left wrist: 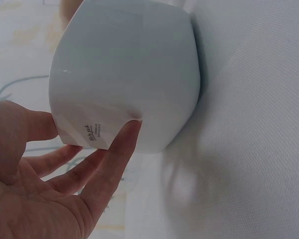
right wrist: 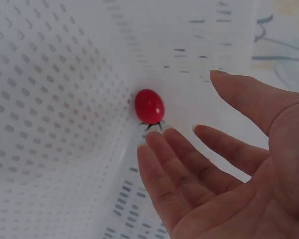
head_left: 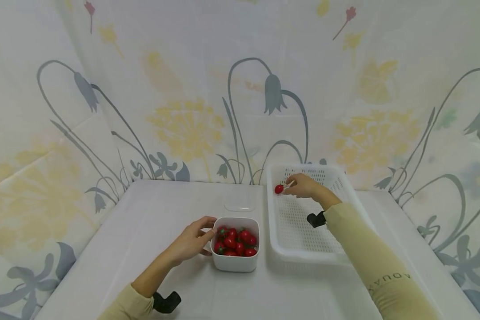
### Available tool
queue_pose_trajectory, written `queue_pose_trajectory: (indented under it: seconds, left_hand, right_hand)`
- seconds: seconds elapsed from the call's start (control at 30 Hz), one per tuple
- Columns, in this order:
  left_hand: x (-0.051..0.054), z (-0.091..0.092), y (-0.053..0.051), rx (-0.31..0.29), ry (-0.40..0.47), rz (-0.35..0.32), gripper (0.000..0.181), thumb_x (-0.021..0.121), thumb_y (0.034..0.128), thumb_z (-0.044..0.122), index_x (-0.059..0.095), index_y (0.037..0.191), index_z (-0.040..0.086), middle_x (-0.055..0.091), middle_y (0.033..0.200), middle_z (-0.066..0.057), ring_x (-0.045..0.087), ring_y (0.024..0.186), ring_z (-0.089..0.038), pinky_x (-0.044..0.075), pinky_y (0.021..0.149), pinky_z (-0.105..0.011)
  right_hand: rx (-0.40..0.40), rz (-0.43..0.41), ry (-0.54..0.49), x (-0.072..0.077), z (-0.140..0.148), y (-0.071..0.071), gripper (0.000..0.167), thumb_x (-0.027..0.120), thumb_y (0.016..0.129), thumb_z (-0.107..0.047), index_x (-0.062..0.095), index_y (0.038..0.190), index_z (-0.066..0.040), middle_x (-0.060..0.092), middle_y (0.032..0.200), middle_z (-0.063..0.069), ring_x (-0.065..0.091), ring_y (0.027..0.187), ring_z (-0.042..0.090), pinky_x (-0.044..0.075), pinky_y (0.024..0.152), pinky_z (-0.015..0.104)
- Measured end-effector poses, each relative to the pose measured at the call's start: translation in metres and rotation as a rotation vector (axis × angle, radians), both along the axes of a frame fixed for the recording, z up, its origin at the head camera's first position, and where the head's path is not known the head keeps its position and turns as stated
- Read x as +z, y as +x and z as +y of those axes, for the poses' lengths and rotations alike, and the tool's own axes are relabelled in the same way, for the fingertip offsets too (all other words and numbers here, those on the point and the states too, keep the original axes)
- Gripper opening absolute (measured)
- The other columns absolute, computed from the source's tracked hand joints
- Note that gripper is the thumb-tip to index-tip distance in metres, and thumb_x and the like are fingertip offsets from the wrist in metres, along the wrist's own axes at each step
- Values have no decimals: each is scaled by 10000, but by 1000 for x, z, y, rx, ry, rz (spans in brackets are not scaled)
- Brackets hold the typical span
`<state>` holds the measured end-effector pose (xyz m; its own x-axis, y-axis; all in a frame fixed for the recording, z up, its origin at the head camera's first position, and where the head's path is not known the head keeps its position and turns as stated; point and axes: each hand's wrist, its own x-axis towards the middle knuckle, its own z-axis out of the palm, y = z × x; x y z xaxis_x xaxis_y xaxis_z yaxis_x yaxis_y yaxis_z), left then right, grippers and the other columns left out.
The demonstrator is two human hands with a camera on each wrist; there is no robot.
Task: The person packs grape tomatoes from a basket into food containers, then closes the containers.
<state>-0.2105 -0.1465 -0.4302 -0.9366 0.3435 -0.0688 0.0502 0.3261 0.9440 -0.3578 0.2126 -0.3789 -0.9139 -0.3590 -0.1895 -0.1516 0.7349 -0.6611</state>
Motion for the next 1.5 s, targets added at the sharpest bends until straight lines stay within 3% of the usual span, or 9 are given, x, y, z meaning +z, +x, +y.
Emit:
queue_pose_trajectory:
  seconds: [0.17, 0.33, 0.67, 1.0, 1.27, 1.4, 1.5]
  left_hand:
    - [-1, -1, 1, 1, -8, 0, 372, 523, 1069, 135, 499, 1417, 6, 513, 1419, -281, 638, 1115, -369, 647, 684, -446]
    - [-3, -1, 0, -3, -20, -2, 358, 523, 1068, 139, 509, 1405, 17, 523, 1409, -271, 642, 1103, -346, 648, 684, -427]
    - [-5, 2, 3, -14, -5, -3, 350, 524, 1062, 116, 520, 1397, 15, 531, 1401, -265, 628, 1095, -341, 647, 684, -448]
    - [-3, 3, 3, -14, -9, -1, 361, 529, 1068, 142, 512, 1407, 16, 525, 1410, -271, 639, 1105, -356, 648, 675, -441]
    - [-2, 1, 1, -11, -20, 6, 359, 526, 1069, 141, 514, 1407, 19, 528, 1400, -266, 637, 1090, -336, 648, 681, -443]
    - [-1, 0, 0, -11, -13, 12, 360, 523, 1068, 129, 510, 1408, 12, 526, 1398, -272, 633, 1092, -344, 648, 682, -443]
    - [-1, -1, -1, -12, -13, 16, 356, 518, 1068, 122, 511, 1407, 12, 526, 1398, -275, 635, 1100, -362, 647, 685, -450]
  right_hand:
    - [-87, -136, -139, -18, 3, -13, 624, 607, 1019, -153, 333, 1491, 150, 423, 1467, 375, 497, 1320, 504, 527, 1043, 486]
    - [-170, -229, -226, -31, 0, -21, 676, 593, 1027, -139, 239, 1527, 148, 331, 1537, 363, 448, 1366, 492, 475, 1104, 486]
    - [-250, -340, -342, -41, -10, -23, 477, 563, 1045, -116, 405, 1415, 141, 487, 1381, 285, 484, 1308, 433, 448, 1129, 474]
    - [-217, -322, -434, -41, -14, -25, 383, 565, 1009, 37, 469, 1343, 198, 556, 1315, 337, 579, 1221, 402, 467, 1111, 492]
    - [-137, -341, -461, -32, -7, -23, 315, 607, 982, 24, 530, 1254, 164, 656, 1123, 243, 698, 1022, 293, 526, 1041, 460]
    - [-84, -352, -464, -25, -5, -22, 324, 610, 985, 16, 516, 1265, 150, 646, 1128, 243, 717, 983, 268, 570, 981, 418]
    - [-73, -357, -452, -22, -5, -20, 365, 612, 988, 14, 489, 1304, 149, 629, 1168, 261, 716, 1012, 287, 550, 1007, 433]
